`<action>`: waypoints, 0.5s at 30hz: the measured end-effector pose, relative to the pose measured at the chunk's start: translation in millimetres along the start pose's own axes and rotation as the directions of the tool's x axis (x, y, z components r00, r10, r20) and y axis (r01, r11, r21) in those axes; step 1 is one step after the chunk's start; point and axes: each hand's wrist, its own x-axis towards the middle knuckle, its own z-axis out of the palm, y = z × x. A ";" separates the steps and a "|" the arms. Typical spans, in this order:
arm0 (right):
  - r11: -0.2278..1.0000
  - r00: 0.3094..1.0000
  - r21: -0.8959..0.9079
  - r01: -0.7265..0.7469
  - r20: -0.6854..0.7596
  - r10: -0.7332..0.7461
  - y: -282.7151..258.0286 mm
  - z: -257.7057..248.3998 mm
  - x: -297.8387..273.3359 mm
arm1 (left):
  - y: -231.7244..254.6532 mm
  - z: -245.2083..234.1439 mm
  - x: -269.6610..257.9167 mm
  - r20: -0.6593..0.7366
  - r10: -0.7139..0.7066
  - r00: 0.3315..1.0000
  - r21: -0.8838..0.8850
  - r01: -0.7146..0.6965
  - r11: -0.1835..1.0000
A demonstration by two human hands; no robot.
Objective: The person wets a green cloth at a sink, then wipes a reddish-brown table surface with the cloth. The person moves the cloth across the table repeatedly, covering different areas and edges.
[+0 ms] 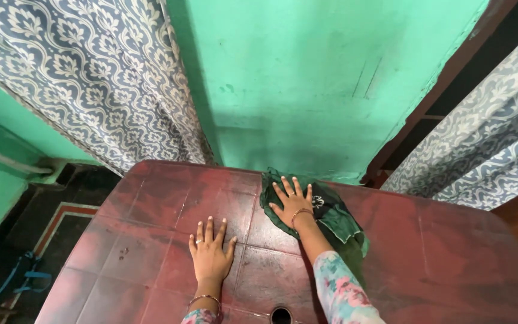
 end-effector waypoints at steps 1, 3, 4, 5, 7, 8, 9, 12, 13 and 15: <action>1.000 1.000 0.002 0.000 0.005 0.000 10.9 8.9 5.3 | -1.6 -0.3 -0.3 0.005 -0.001 1.000 0.001 0.001 1.000; 0.999 0.994 0.004 0.045 -0.104 -0.044 38.0 26.8 11.2 | -0.2 0.1 -2.1 -0.005 -0.006 1.000 -0.013 0.006 1.000; 0.999 0.994 0.007 0.037 -0.103 -0.036 53.7 26.7 5.5 | -0.7 0.0 -1.2 -0.002 0.002 1.000 -0.014 -0.002 1.000; 0.999 0.994 0.017 -0.047 -0.102 0.049 69.7 26.6 -0.8 | -0.7 -0.3 -0.6 -0.006 0.003 1.000 0.015 -0.003 1.000; 0.990 0.984 0.022 -0.141 -0.104 0.143 108.0 19.1 -13.9 | 12.3 -2.1 2.5 -0.011 0.014 1.000 0.035 -0.013 0.999; 0.973 0.968 0.002 -0.231 -0.097 0.230 127.4 15.3 -22.9 | 22.2 -4.9 2.8 0.012 -0.002 1.000 0.066 0.001 0.998; 0.948 0.945 -0.019 -0.318 -0.092 0.315 146.9 11.6 -32.2 | 32.4 -7.6 3.0 0.035 -0.018 0.999 0.098 0.015 0.995; 0.889 0.883 0.018 -0.457 -0.108 0.456 211.7 17.6 -54.8 | 88.5 -5.3 8.8 0.056 0.046 0.997 0.047 -0.049 0.998; 0.883 0.878 0.017 -0.468 -0.106 0.467 230.8 19.6 -64.8 | 106.8 5.8 6.2 0.060 0.057 0.997 0.042 -0.060 0.997; 0.842 0.833 0.022 -0.539 -0.137 0.536 268.1 22.4 -85.1 | 143.4 27.0 1.8 -0.024 0.237 0.971 -0.115 -0.239 0.964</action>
